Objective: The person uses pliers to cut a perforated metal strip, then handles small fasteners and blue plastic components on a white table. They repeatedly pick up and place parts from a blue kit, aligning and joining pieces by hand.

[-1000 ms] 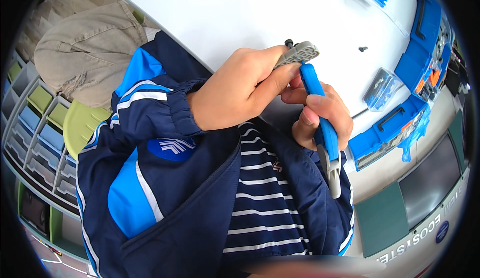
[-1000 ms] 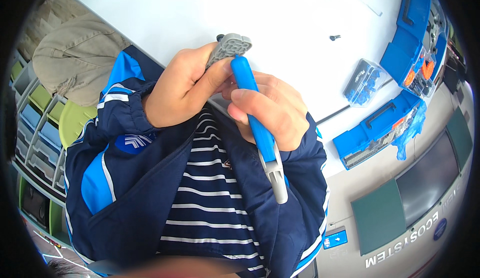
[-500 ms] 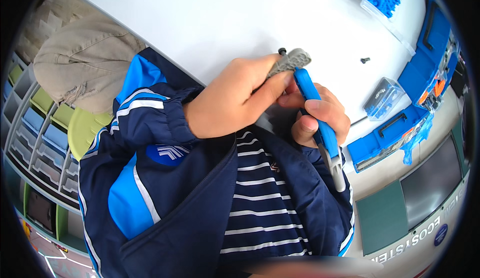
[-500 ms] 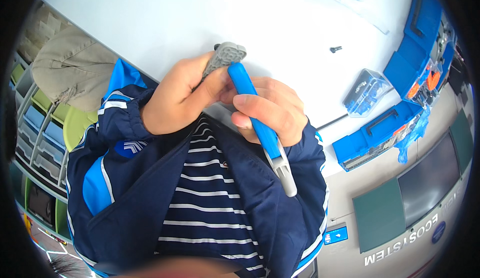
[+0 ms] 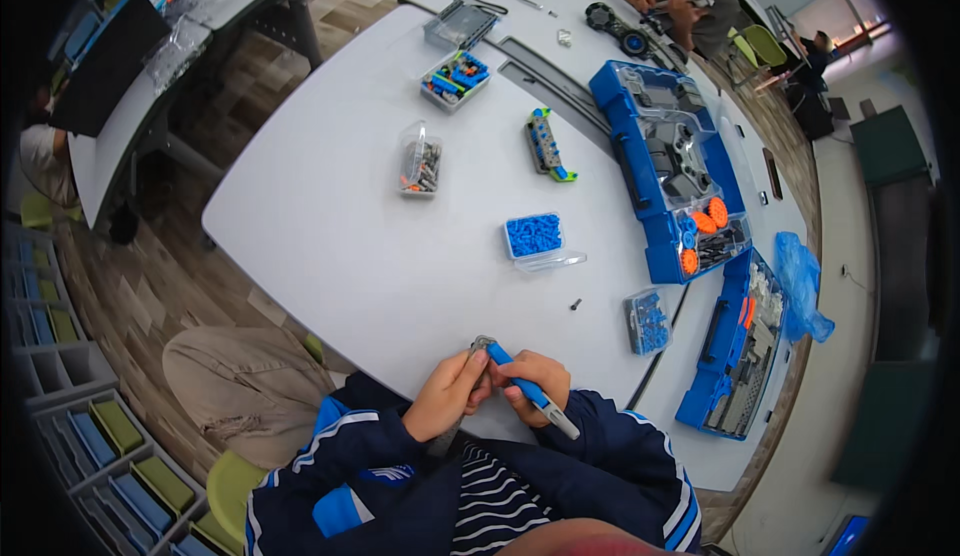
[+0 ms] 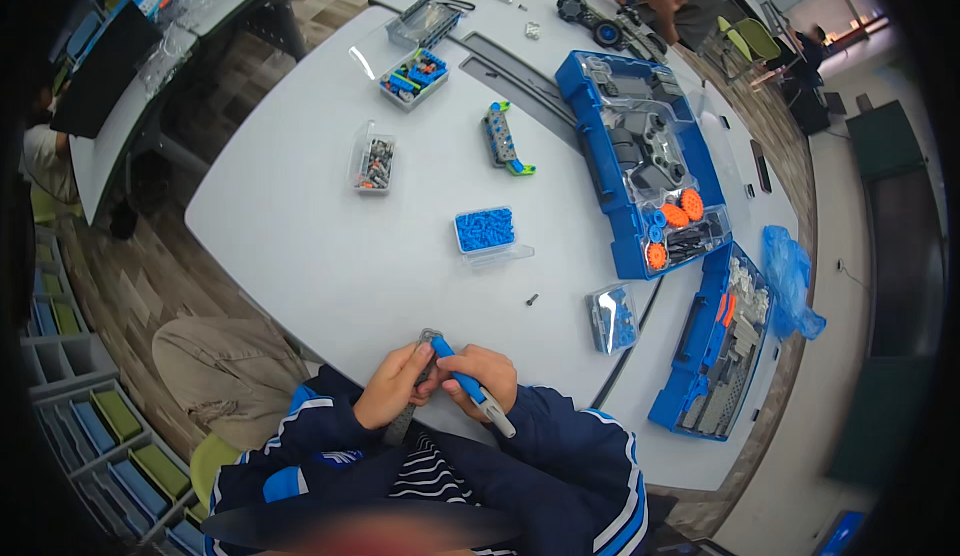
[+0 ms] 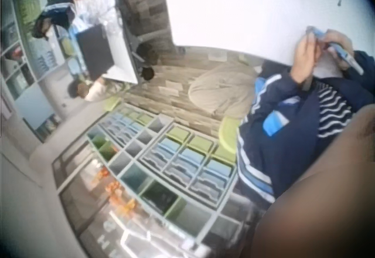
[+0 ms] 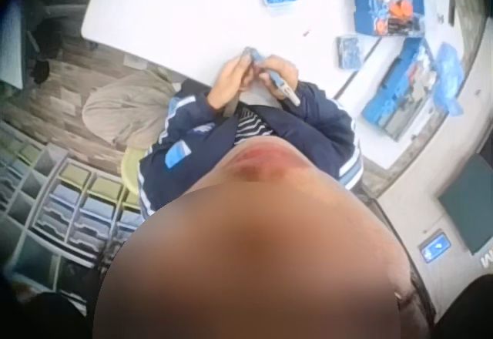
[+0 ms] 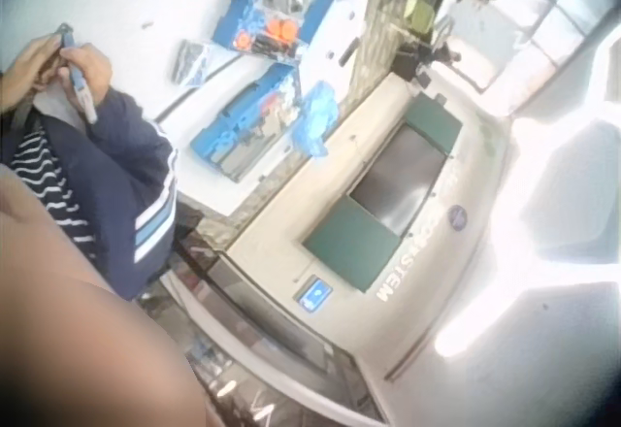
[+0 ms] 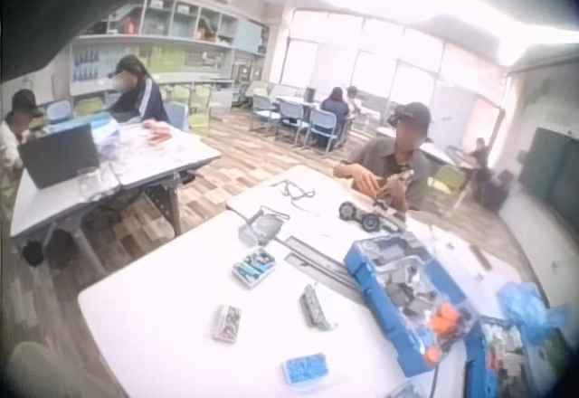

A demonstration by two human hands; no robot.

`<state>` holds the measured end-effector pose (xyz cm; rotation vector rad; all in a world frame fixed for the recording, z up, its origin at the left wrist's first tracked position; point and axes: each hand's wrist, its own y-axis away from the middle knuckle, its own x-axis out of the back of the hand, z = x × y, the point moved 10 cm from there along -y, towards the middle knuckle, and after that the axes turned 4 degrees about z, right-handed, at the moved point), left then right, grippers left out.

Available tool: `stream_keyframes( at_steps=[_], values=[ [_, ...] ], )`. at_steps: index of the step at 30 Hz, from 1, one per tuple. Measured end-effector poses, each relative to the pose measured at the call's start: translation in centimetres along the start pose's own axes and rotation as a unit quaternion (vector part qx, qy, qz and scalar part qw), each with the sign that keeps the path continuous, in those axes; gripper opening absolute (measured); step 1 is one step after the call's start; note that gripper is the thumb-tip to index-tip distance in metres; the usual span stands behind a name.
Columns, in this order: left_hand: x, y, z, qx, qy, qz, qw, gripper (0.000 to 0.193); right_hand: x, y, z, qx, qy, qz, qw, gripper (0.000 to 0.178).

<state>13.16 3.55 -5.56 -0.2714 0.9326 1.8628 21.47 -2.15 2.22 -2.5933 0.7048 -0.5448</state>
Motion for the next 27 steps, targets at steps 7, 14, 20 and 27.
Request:
stream_keyframes(
  at_steps=[7,14,20,27],
  values=[
    [-0.1,0.7,0.2,-0.029,0.015,0.001,0.999,0.039,0.9,-0.5,-1.9,0.059,0.073,0.028,0.995,0.022],
    [0.1,0.4,1.0,-0.086,-0.089,0.064,0.990,0.033,1.3,-0.4,-1.9,0.020,0.049,0.044,0.998,0.020],
    [0.9,0.8,0.4,-0.117,-0.136,0.121,0.976,0.030,1.2,0.7,-0.8,0.016,0.031,0.026,0.999,0.019],
    [0.5,1.0,0.9,-0.135,-0.160,0.115,0.971,0.030,0.8,0.3,-1.1,0.022,0.038,0.001,0.999,0.019]
  ],
)
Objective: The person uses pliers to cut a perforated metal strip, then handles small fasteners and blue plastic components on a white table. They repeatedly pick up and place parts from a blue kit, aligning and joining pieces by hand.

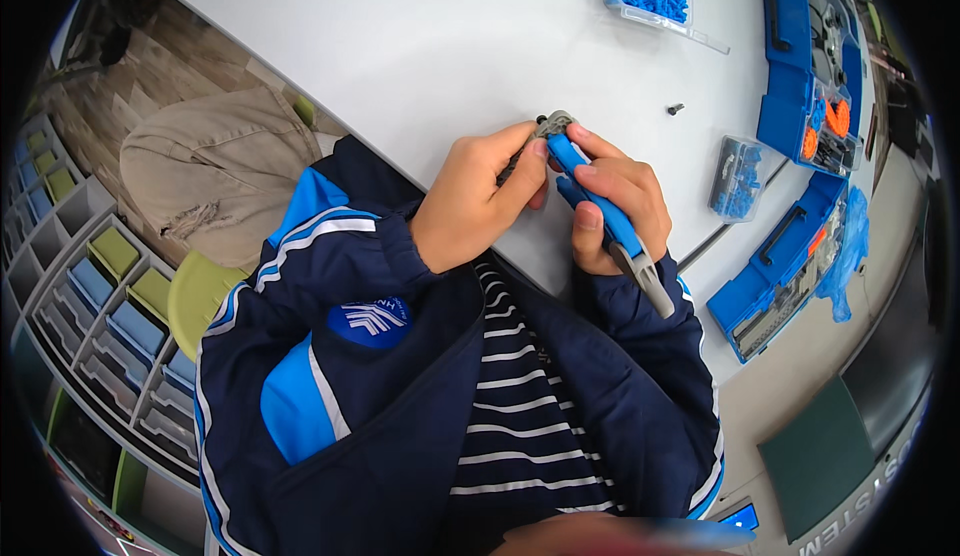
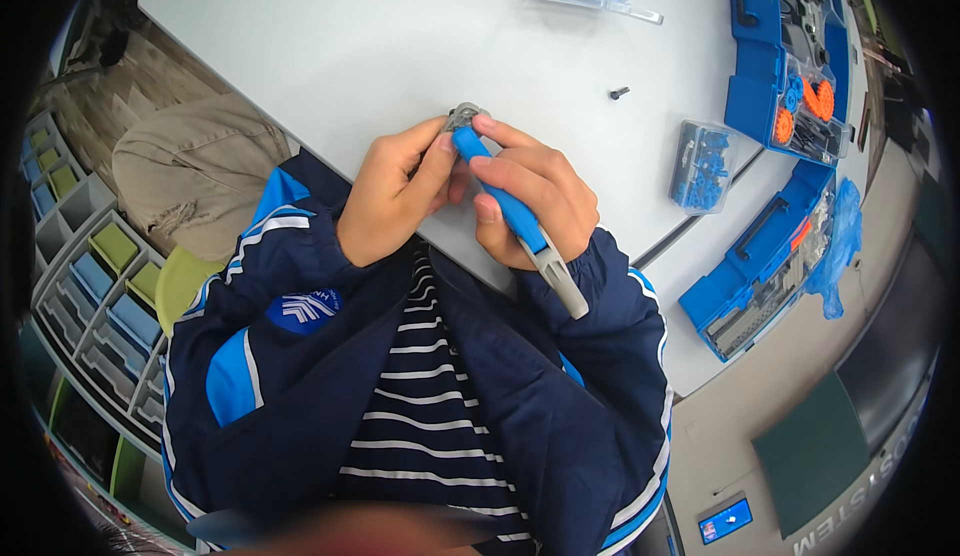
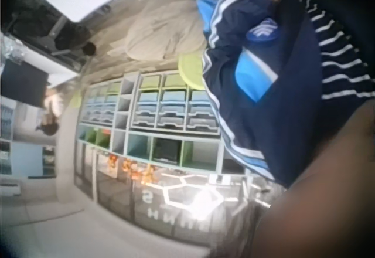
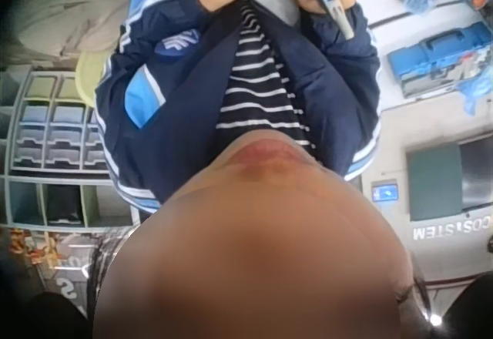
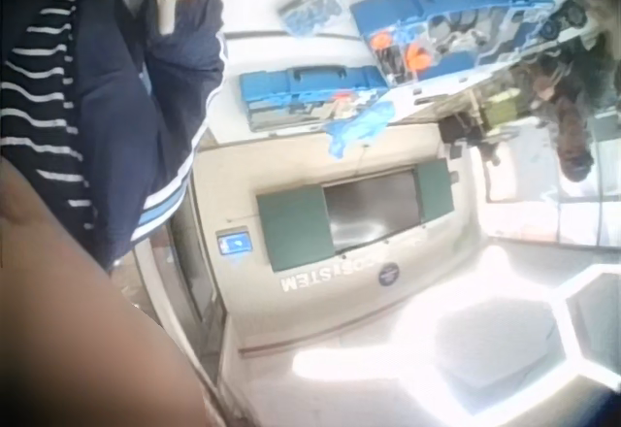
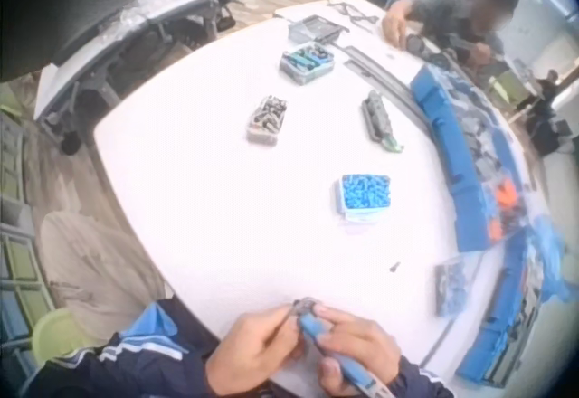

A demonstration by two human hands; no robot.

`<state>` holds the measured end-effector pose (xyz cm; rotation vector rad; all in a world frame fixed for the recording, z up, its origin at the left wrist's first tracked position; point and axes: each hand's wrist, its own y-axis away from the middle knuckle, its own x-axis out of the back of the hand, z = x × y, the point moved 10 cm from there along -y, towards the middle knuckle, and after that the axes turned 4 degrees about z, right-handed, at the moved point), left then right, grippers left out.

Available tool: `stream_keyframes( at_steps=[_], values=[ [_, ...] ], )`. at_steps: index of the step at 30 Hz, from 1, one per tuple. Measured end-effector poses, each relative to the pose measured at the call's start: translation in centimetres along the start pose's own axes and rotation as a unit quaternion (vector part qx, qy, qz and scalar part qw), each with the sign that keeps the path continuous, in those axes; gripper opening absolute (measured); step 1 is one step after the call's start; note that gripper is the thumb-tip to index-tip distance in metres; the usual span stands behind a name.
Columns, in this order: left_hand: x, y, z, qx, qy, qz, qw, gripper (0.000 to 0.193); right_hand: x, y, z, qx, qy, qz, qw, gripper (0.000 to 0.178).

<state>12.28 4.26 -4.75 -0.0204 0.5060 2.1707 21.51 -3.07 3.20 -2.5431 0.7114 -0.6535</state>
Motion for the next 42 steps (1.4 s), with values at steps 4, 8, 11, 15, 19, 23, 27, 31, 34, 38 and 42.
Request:
stream_keyframes(
  at_steps=[4,8,11,15,19,23,27,31,34,38,42],
  values=[
    [0.3,0.0,-0.3,0.024,0.004,0.018,1.000,0.028,-0.2,0.0,0.1,-0.012,0.014,-0.024,1.000,0.020],
    [0.3,-0.1,-0.1,0.021,-0.006,0.019,1.000,0.027,-0.2,0.1,0.2,-0.018,0.025,-0.032,0.999,0.020],
    [0.3,-0.1,0.0,0.011,-0.005,0.024,1.000,0.025,-0.3,0.1,0.2,-0.022,0.027,-0.039,0.999,0.020],
    [0.3,-0.3,0.3,-0.012,-0.001,0.034,0.999,0.022,-0.5,-0.1,0.2,-0.034,0.045,-0.038,0.998,0.018],
    [0.5,-0.3,0.2,-0.008,-0.025,0.033,0.999,0.020,-0.6,-0.1,0.4,-0.050,0.040,-0.015,0.998,0.016],
    [0.4,-0.6,0.4,-0.014,-0.031,0.026,0.999,0.018,-0.4,0.2,0.8,-0.074,0.025,-0.007,0.997,0.016],
    [0.5,-0.7,0.2,0.000,-0.020,0.032,0.999,0.018,-0.4,0.5,1.6,-0.088,-0.008,-0.020,0.996,0.018],
    [0.5,-0.8,0.1,0.008,-0.008,0.032,0.999,0.017,-0.4,0.9,2.1,-0.084,-0.044,0.004,0.995,0.023],
    [0.6,-0.8,-0.1,0.016,-0.004,0.035,0.999,0.017,-0.3,1.0,2.4,-0.092,-0.034,0.015,0.995,0.027],
    [0.6,-0.9,0.0,0.003,-0.008,0.039,0.999,0.016,-0.5,0.5,1.9,-0.079,-0.027,-0.020,0.996,0.019],
    [0.7,-0.9,0.0,0.016,-0.003,0.042,0.999,0.016,-0.7,-0.2,1.5,-0.094,0.007,-0.033,0.995,0.019]
  ],
)
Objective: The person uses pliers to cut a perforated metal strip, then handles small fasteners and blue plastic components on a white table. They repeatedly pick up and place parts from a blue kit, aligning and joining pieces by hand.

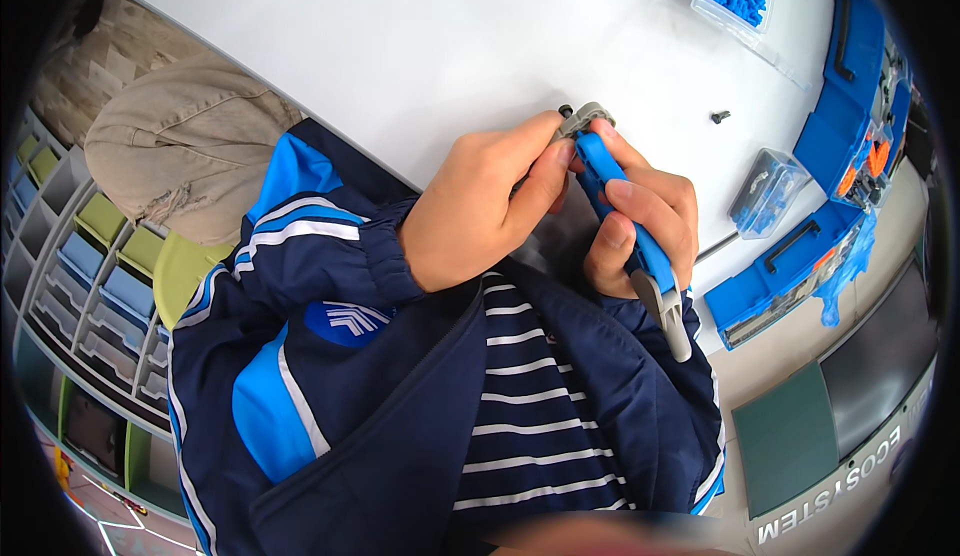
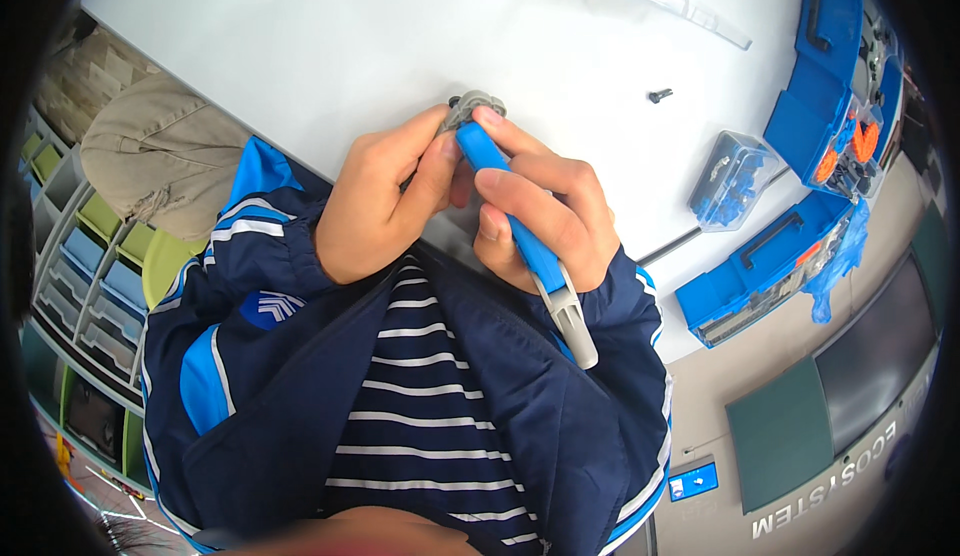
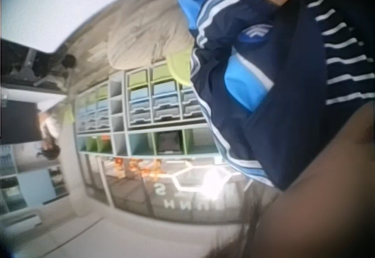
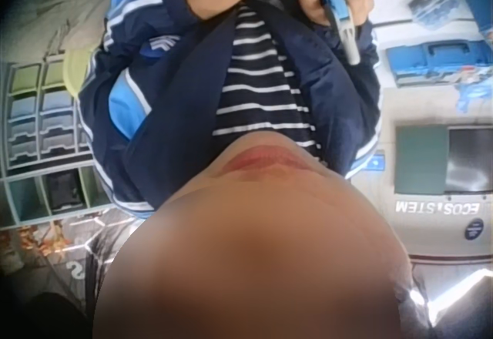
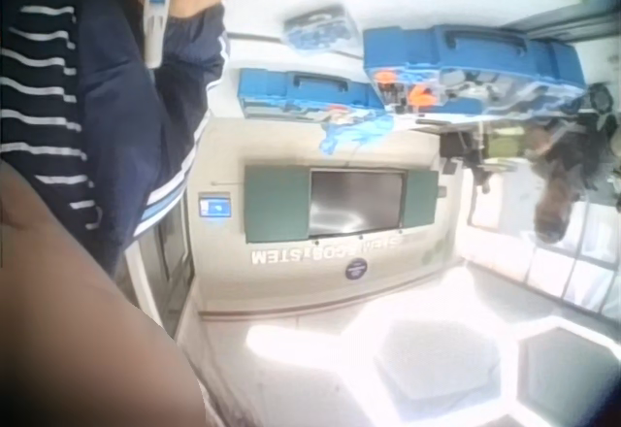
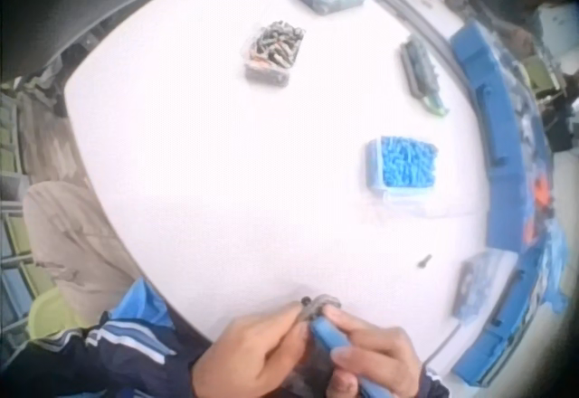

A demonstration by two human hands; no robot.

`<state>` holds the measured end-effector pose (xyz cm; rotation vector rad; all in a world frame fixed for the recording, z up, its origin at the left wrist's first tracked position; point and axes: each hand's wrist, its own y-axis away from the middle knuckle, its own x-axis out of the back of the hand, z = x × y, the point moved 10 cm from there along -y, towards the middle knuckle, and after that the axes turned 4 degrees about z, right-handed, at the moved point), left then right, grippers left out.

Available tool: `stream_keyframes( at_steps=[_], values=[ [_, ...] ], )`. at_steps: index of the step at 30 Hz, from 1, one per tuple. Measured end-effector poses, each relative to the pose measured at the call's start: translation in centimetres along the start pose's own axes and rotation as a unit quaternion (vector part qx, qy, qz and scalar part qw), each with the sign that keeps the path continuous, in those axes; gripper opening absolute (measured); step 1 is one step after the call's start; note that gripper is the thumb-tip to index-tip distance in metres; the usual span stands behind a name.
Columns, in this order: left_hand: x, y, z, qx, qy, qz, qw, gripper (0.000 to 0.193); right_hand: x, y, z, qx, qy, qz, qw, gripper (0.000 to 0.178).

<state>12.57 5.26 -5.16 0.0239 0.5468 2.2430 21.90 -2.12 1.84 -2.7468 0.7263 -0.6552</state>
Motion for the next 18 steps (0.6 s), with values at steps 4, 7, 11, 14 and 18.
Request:
stream_keyframes(
  at_steps=[4,7,11,14,18],
  values=[
    [0.0,0.0,0.1,0.017,-0.022,-0.006,1.000,0.016,-0.4,-0.4,-0.3,-0.004,0.039,-0.011,0.999,0.019],
    [0.1,0.0,0.2,-0.006,-0.035,-0.003,0.999,0.017,-0.2,0.0,0.0,0.002,0.040,-0.005,0.999,0.019],
    [-0.4,0.0,-0.8,0.005,0.004,-0.020,1.000,0.020,0.3,0.5,0.2,0.012,0.035,-0.001,0.999,0.020],
    [-0.8,-0.1,-0.2,-0.009,0.014,-0.075,0.997,0.022,0.6,-0.2,-0.2,0.045,0.051,0.007,0.998,0.020],
    [-1.0,0.0,-0.1,0.068,0.083,-0.134,0.985,0.024,1.0,-1.0,-0.3,0.032,0.025,0.078,0.996,0.018]
  ],
)
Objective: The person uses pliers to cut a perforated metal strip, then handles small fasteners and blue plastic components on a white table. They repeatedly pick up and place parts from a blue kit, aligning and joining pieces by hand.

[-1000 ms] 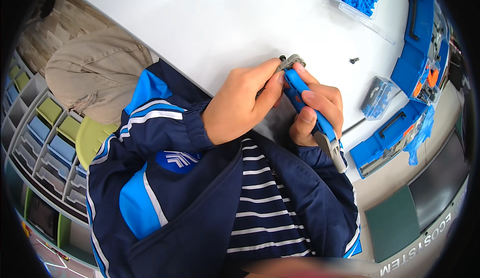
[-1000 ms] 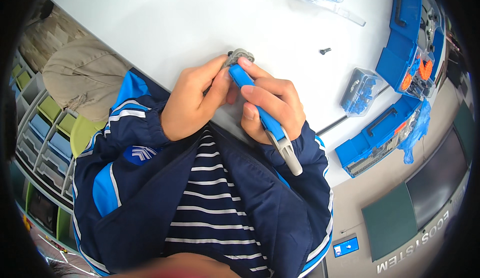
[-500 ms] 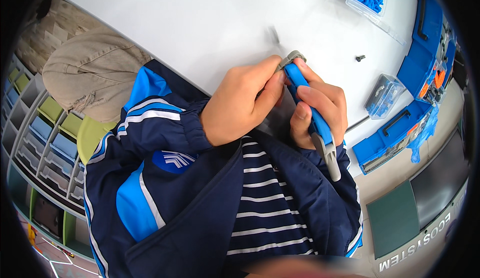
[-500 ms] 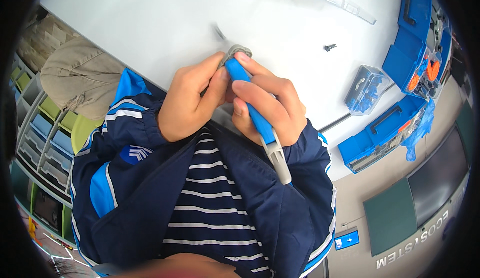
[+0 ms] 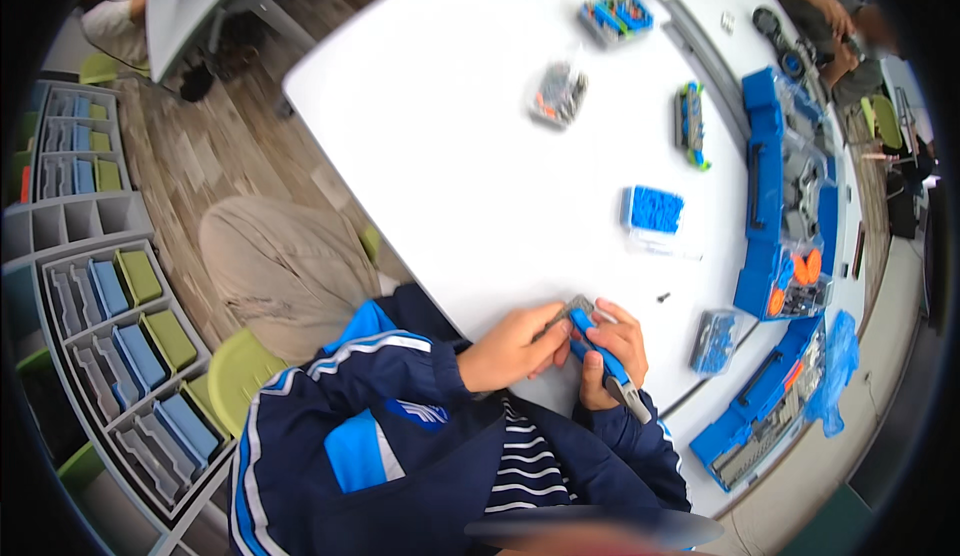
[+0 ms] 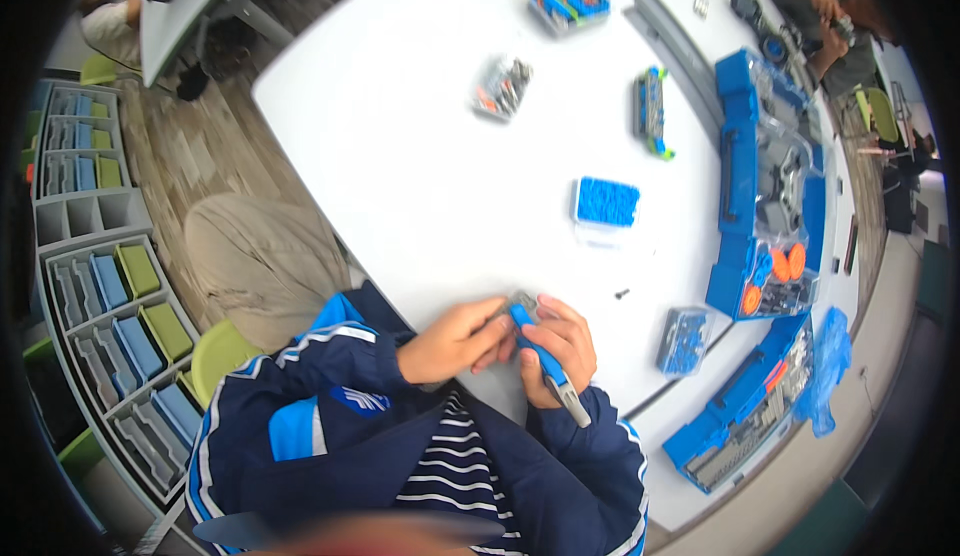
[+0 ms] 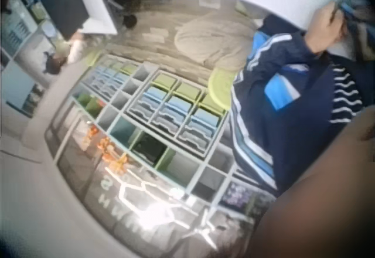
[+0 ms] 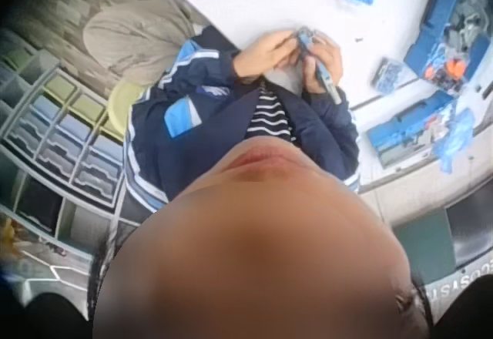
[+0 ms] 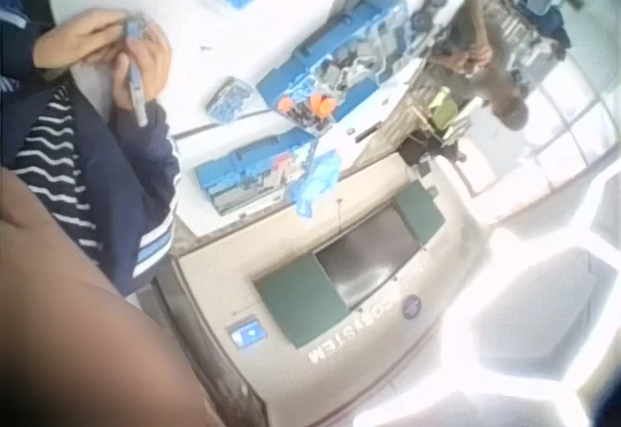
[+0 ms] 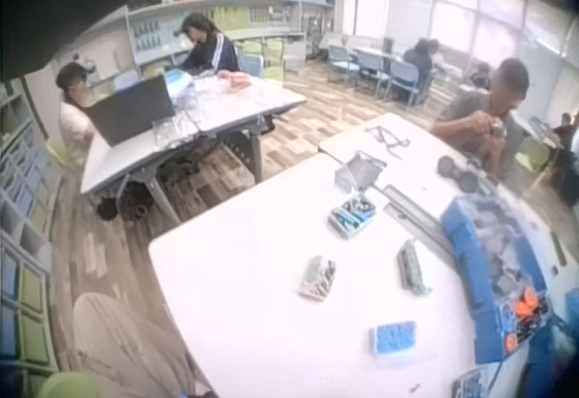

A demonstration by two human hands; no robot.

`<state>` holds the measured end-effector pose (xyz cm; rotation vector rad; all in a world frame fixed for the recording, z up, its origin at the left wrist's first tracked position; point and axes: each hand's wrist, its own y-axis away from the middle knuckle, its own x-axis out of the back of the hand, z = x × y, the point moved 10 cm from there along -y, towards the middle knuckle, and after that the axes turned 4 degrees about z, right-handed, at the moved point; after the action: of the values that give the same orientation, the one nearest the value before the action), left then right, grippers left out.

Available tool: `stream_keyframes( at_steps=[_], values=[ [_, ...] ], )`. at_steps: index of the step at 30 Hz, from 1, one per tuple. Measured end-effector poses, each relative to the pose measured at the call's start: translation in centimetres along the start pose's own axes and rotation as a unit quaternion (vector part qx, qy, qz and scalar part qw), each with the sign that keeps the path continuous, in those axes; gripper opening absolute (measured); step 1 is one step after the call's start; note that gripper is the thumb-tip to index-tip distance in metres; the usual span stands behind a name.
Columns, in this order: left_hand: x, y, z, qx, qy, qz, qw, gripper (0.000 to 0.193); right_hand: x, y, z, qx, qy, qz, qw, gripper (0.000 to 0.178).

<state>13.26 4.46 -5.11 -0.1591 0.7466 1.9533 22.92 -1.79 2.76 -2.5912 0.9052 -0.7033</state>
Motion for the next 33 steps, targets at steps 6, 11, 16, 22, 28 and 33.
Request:
stream_keyframes(
  at_steps=[6,11,16,22,28,33],
  values=[
    [-0.4,-0.1,-0.6,-0.012,0.050,-0.036,0.998,0.023,-0.2,0.3,0.0,0.008,-0.004,0.013,1.000,0.023],
    [-0.4,-0.4,-1.4,-0.035,0.078,-0.064,0.994,0.026,-0.3,0.6,0.2,-0.007,0.000,0.016,1.000,0.026],
    [-0.1,-0.3,-0.8,-0.056,0.122,-0.116,0.984,0.026,-1.3,0.6,1.4,-0.061,-0.039,0.021,0.997,0.029],
    [0.5,0.8,-0.3,-0.046,0.197,-0.173,0.964,0.023,-1.7,0.9,3.4,-0.101,-0.052,0.101,0.988,0.029],
    [0.7,0.7,0.2,-0.060,0.212,-0.172,0.960,0.023,-1.8,0.5,4.2,-0.125,-0.030,0.148,0.981,0.033],
    [0.5,0.3,0.2,-0.063,0.205,-0.176,0.961,0.024,-2.0,0.4,3.5,-0.141,-0.002,0.168,0.976,0.030]
  ],
)
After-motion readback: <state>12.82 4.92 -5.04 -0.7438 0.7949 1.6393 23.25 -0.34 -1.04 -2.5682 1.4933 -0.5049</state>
